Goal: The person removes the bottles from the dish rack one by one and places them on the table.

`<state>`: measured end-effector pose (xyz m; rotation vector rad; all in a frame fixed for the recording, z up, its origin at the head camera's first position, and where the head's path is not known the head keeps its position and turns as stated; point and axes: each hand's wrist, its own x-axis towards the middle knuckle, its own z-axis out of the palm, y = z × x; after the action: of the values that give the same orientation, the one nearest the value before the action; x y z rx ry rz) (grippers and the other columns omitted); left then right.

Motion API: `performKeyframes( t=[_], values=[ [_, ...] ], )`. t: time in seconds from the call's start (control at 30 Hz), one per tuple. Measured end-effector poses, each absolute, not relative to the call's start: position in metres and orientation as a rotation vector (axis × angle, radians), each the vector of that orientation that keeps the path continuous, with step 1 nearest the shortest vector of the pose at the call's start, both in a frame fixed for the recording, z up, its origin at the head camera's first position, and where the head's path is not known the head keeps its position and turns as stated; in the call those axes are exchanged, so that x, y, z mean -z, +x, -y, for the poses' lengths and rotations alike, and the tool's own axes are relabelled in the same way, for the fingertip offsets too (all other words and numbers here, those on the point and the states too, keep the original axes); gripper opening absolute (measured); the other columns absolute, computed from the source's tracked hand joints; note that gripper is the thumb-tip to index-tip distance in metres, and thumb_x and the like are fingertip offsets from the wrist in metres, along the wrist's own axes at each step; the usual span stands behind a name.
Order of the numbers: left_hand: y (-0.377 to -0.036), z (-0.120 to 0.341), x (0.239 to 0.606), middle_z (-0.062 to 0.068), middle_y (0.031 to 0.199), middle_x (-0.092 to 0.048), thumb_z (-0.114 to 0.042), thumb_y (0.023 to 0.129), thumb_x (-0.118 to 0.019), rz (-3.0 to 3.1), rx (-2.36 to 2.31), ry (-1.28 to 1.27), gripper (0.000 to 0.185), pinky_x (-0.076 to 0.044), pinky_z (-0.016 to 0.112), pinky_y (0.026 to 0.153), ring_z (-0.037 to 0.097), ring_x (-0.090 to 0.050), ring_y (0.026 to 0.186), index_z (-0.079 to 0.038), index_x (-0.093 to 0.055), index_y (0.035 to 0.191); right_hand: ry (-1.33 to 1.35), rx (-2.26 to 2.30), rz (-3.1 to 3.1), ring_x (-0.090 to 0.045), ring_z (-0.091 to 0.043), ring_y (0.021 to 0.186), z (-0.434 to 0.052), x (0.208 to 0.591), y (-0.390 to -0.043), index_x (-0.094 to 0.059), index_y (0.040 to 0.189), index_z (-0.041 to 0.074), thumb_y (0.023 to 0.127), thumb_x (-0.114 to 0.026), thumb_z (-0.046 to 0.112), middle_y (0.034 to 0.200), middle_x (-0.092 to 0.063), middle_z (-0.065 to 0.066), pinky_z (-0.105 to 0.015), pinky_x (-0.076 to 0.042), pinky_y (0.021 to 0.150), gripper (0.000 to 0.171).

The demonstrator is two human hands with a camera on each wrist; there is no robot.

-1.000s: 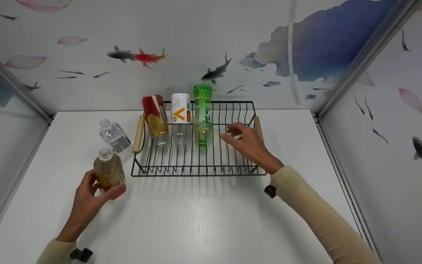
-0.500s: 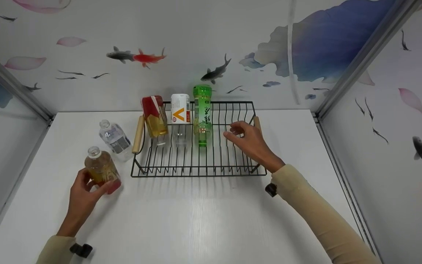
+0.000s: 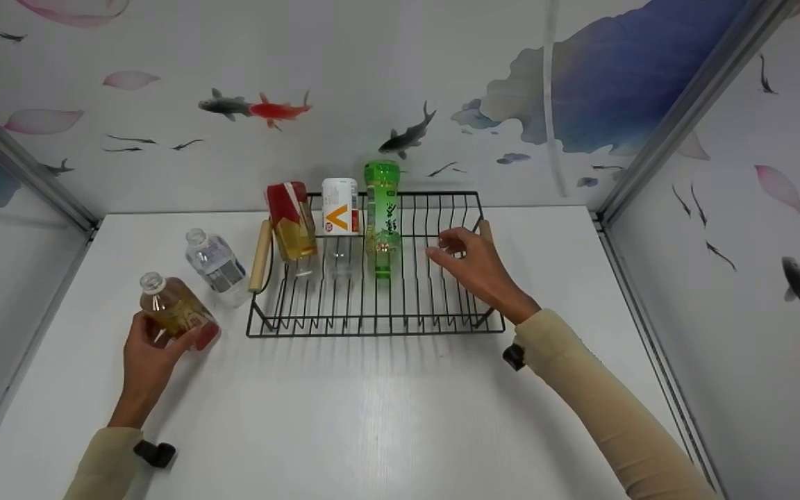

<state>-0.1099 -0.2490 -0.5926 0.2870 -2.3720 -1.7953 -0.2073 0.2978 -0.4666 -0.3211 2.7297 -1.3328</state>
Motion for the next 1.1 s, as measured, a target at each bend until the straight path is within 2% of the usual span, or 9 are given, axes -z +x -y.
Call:
performKeyframes(
  t=[0.5, 0.87, 1.1],
  values=[
    [-0.135, 0.262, 0.605, 0.01, 0.171, -0.043, -0.015, 0.099, -0.086, 2.301, 1.883, 0.278, 0.087, -0.032, 0.046, 0.132, 0.029, -0.035, 0.164, -0.009, -0.034, 0.168, -0.323, 1.349, -2.713, -0.059, -0.04, 0.136, -0.299, 0.468, -0.21, -0.059, 0.153, -0.001, 0.112, -0.067, 0.039, 0.144, -0.065, -0.022, -0.06, -0.051, 0.111, 0.058],
    [-0.141, 0.266, 0.608, 0.011, 0.173, -0.039, -0.011, 0.101, -0.083, 2.321, 1.9, 0.289, 0.087, -0.029, 0.043, 0.134, 0.028, -0.031, 0.165, -0.01, -0.03, 0.17, -0.35, 1.315, -2.743, -0.061, -0.04, 0.134, -0.298, 0.467, -0.21, -0.059, 0.152, -0.001, 0.112, -0.066, 0.041, 0.142, -0.066, -0.021, -0.062, -0.051, 0.11, 0.058],
    [-0.135, 0.266, 0.602, 0.014, 0.178, -0.032, -0.024, 0.102, -0.083, 2.427, 1.845, 0.279, 0.099, -0.023, 0.047, 0.136, 0.031, -0.026, 0.167, -0.014, -0.018, 0.176, -0.341, 1.306, -2.745, -0.061, -0.04, 0.134, -0.297, 0.463, -0.21, -0.059, 0.153, -0.002, 0.112, -0.066, 0.041, 0.141, -0.066, -0.021, -0.06, -0.052, 0.108, 0.06]
  ],
)
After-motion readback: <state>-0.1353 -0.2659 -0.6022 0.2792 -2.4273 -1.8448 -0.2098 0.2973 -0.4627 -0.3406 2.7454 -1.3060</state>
